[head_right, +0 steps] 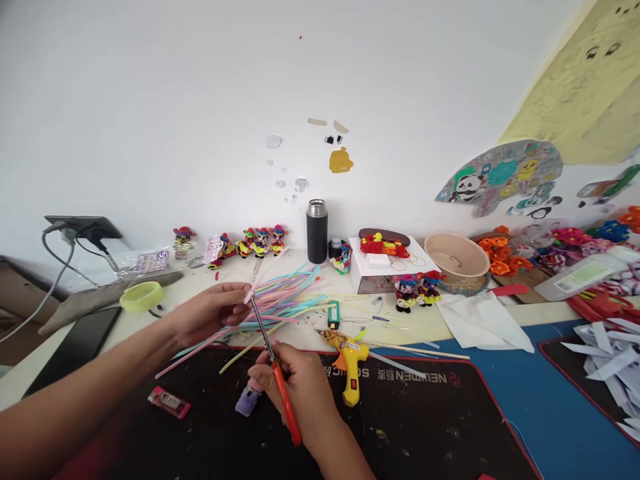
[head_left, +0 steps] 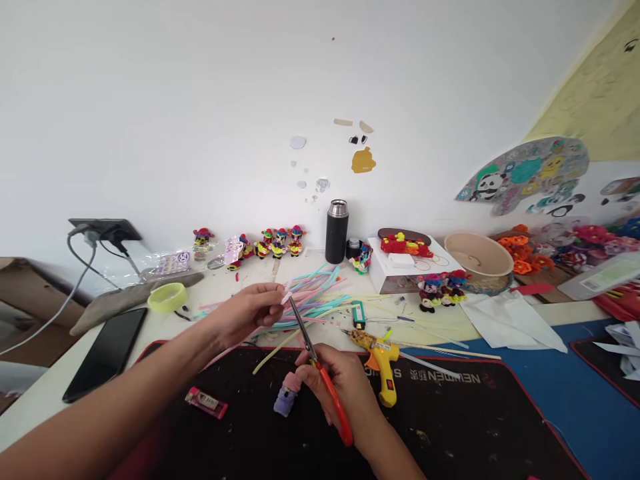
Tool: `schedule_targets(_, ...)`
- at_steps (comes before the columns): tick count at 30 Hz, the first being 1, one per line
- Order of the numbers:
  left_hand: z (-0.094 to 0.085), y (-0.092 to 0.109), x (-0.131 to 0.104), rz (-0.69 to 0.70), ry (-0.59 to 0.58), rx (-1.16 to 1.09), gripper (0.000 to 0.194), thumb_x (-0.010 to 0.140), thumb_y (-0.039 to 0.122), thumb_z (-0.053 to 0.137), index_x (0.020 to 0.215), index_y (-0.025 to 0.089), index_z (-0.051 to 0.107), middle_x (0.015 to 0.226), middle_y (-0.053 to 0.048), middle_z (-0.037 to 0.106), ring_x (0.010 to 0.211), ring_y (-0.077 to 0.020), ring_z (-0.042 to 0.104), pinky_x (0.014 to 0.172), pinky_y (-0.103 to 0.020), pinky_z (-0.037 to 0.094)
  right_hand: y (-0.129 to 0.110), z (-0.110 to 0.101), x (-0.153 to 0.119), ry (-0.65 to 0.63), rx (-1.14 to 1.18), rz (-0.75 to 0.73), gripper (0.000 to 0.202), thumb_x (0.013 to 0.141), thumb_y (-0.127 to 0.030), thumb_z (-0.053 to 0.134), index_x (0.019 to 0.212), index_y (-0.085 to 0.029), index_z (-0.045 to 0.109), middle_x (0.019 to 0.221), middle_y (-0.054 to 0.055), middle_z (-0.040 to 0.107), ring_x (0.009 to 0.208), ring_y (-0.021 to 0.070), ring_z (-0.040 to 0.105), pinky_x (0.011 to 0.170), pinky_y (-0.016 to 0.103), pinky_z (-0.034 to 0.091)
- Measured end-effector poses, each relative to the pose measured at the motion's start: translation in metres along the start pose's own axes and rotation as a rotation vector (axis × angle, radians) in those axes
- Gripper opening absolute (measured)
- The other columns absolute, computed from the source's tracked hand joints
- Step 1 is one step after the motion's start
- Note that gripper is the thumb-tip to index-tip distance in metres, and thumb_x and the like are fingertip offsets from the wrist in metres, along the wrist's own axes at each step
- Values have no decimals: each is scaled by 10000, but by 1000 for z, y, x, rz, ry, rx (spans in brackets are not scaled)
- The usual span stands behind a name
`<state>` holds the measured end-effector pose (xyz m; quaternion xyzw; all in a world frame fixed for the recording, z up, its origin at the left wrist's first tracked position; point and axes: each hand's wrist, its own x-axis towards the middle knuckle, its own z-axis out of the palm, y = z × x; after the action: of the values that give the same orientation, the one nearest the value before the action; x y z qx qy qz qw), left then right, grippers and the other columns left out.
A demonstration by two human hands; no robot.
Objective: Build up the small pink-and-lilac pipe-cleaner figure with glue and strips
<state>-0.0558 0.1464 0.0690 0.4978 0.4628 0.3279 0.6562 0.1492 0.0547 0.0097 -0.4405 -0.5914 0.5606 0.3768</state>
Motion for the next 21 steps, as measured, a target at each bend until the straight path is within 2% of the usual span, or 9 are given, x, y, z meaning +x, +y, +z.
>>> schedule_targets(3,12,-17,-20,164,182,-14,430,789,507,746,656,199,478,600,50,438,512,-90,355,501,-239,254,0,3,0,1,65,37,500,856,-715,687,883,-216,697,503,-30,501,623,233,689,557,266,517)
schedule_targets(6,18,-22,-35,408,353,383,388,914,496,652,686,202,542,605,27,495,565,-125,419,549,-257,327,4,3,1,-4,45,51,489,863,-704,688,906,-217,705,492,-30,493,648,252,703,557,278,530)
schedule_targets(8,17,-18,-41,593,392,717,338,967,416,600,704,204,594,647,3,563,608,-144,483,590,-270,363,6,3,2,-15,-18,35,450,874,-663,700,913,-216,721,515,-18,539,632,244,693,558,277,525)
schedule_targets(11,12,-4,-43,813,312,1148,318,1023,320,503,778,214,675,745,-41,644,677,-172,558,636,-286,396,7,1,2,16,-130,-35,350,913,-566,692,889,-219,729,645,16,674,629,220,673,592,276,513)
schedule_targets(13,9,9,-39,863,225,1385,329,1041,307,469,834,219,709,801,-57,664,713,-185,577,645,-292,401,6,0,2,46,-187,-65,308,948,-512,662,883,-218,728,699,22,709,637,209,662,625,278,501)
schedule_targets(14,9,17,-35,845,179,1472,326,1043,305,475,838,216,712,825,-60,669,725,-187,582,644,-292,400,4,-1,2,49,-213,-67,301,958,-498,653,886,-216,730,685,18,702,633,206,653,627,277,488)
schedule_targets(18,18,48,-17,791,-27,1565,282,1000,273,553,759,205,682,799,-53,652,736,-202,590,660,-306,422,1,-4,2,34,-323,-42,326,955,-522,668,909,-212,755,630,8,667,614,200,614,584,268,426)
schedule_targets(21,26,62,-3,730,-158,1556,223,883,204,638,660,211,649,725,-44,640,707,-206,590,661,-325,426,2,-4,2,29,-376,-68,332,960,-525,663,910,-212,760,714,28,728,655,203,643,617,269,437)
